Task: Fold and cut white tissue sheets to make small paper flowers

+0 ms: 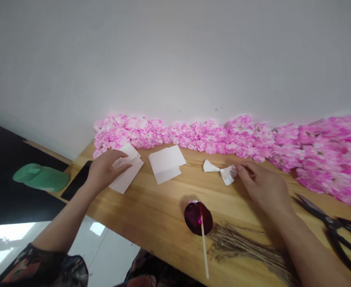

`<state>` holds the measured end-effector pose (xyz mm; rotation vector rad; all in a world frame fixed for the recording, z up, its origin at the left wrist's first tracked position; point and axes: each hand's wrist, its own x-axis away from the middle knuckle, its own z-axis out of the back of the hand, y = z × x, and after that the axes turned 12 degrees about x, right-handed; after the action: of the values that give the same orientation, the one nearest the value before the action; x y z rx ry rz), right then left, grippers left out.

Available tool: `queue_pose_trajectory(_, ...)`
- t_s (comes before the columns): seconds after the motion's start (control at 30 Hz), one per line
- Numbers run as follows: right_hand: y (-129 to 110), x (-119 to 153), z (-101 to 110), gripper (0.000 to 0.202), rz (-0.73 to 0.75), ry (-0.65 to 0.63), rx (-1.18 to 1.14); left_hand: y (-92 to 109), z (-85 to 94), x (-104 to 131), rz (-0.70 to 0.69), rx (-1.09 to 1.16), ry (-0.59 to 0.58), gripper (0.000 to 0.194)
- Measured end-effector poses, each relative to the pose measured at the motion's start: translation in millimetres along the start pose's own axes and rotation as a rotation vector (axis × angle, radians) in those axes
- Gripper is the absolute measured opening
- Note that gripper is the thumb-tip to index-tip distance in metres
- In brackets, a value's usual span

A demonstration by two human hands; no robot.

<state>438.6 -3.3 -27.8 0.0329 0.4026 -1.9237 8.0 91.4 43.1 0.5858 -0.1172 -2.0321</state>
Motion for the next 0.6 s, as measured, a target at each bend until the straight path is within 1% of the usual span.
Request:
queue_pose_trajectory(0.13,-2,0,1,0.038,-0.013,-0.014,0.006,-5,-13.8,-7,0.123,-0.066,-0.046,0.027)
queue_pose_trajectory(0.23,1,-1,-1,0.04,0.001,-0.004,-0.001,-8,-14.6,-9,0.15,-0.111,-0.064,0.021)
queue_pose_trajectory(0.3,3,-1,-2,0.041,0.005,0.007,-0.008,-9,-12.3,-9,0.179,-0.111,-0.054,0.021)
queue_pose_trajectory(0.37,5,-2,-4,0.043,0.013,0.021,-0.01,-12,-8.1,-10,0.243,-0.065,-0.022,0.022)
queue_pose_trajectory(0.47,6,-3,-4,0.044,0.021,0.038,-0.013,-21,2.7,-11,0.325,0.037,0.066,0.025)
queue_pose_trajectory(0.6,7,-3,-6,0.042,0.026,0.04,-0.032,-37,22.2,-15,0.326,0.113,0.231,0.028)
